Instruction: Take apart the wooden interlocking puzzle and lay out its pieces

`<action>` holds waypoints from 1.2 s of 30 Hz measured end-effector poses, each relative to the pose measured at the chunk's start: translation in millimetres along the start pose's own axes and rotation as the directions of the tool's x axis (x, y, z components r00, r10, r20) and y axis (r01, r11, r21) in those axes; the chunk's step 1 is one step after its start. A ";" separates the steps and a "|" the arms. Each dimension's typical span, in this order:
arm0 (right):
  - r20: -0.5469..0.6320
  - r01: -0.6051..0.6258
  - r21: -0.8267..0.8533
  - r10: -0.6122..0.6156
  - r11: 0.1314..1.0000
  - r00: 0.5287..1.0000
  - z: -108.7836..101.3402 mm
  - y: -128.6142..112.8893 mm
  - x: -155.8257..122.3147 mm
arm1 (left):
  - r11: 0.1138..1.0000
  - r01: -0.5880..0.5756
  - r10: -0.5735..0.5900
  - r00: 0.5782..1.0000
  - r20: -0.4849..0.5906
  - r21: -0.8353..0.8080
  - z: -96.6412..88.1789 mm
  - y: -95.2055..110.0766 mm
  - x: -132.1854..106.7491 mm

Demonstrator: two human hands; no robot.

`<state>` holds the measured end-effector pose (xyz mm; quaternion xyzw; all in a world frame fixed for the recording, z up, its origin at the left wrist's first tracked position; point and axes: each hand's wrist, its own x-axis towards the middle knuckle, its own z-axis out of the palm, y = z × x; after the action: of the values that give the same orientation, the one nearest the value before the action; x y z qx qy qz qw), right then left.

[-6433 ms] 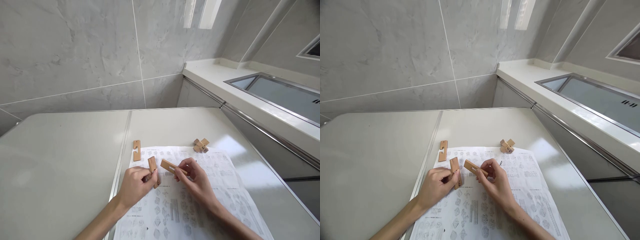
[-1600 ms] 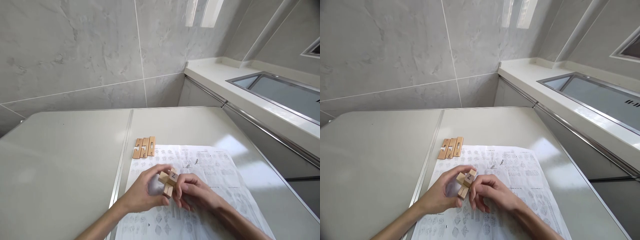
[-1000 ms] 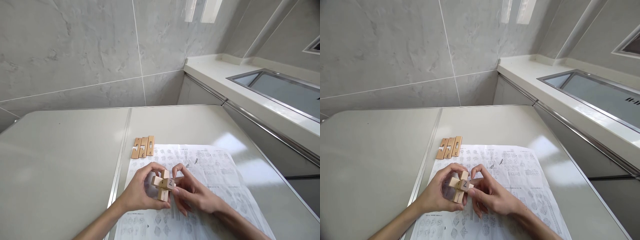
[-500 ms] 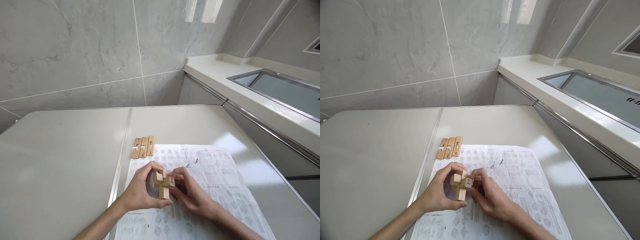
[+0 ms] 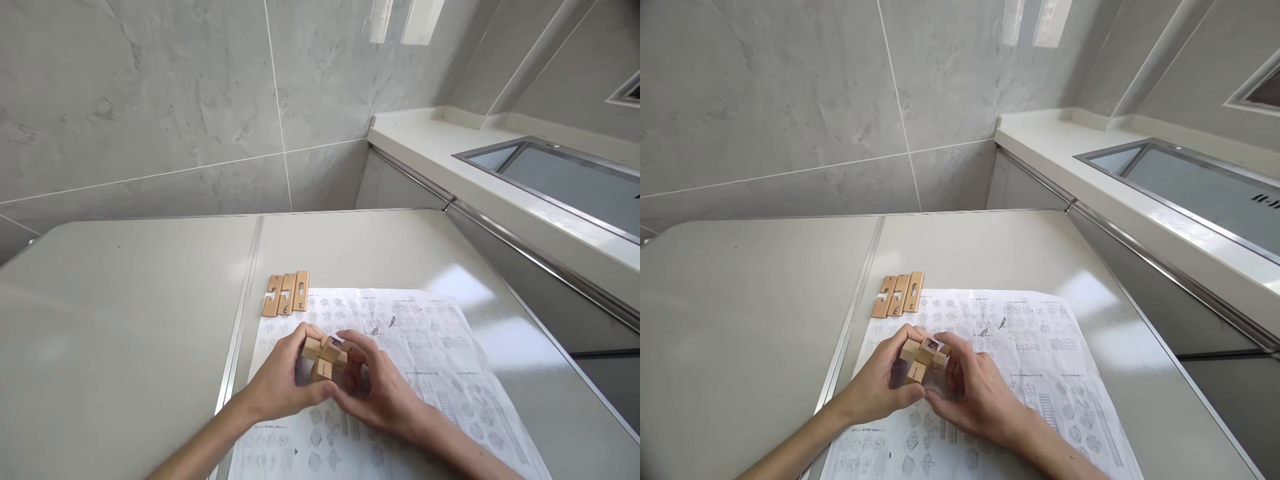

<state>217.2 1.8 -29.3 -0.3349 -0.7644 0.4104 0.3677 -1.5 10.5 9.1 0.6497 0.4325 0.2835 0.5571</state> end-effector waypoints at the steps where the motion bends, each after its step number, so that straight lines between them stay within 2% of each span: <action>1: -0.018 0.023 -0.059 -0.024 0.998 1.000 0.9 0.8 0.0 | 1.000 0.005 -0.005 1.000 0.010 0.014 0.0 0.4 0.0; 6: -0.041 0.092 -0.297 -0.109 0.950 0.993 -0.7 -2.5 1.1 | 0.988 0.007 -0.010 1.000 0.020 0.153 1.3 2.1 -0.2; 8: -0.040 0.107 -0.355 -0.129 0.929 0.991 -2.0 -5.5 1.1 | 0.987 0.002 -0.006 1.000 0.025 0.161 1.4 2.3 -0.1; 13: -0.098 0.089 -0.341 -0.129 0.936 0.987 0.0 -7.4 0.2 | 1.000 0.008 -0.007 0.999 0.032 -0.028 -0.1 1.4 1.4; 16: -0.154 0.107 -0.282 -0.155 0.953 0.976 1.0 -5.7 1.0 | 0.993 -0.005 0.001 0.999 -0.035 -0.119 -1.5 1.5 2.2; 20: -0.209 0.115 -0.329 -0.191 0.937 0.959 -0.9 -4.3 2.5 | 0.989 0.015 -0.032 0.993 -0.110 -0.149 -5.0 2.6 1.7; 25: -0.197 0.014 -0.383 -0.096 0.924 0.976 -4.7 -2.0 5.4 | 0.983 -0.023 -0.011 0.983 -0.182 -0.183 -8.9 2.0 0.3; 30: -0.187 -0.053 -0.433 -0.032 0.900 0.982 -5.2 0.6 8.2 | 0.971 0.003 -0.038 0.989 -0.142 -0.237 -5.2 -0.3 0.3; 36: -0.137 -0.088 -0.443 0.030 0.892 0.990 -4.3 4.5 6.9 | 0.989 -0.004 -0.020 0.988 -0.155 -0.150 -2.3 5.2 1.3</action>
<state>218.2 11.0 -29.6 -0.4588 -0.8030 0.2122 0.3158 -1.5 12.6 14.5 0.5801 0.4550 0.3631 0.5697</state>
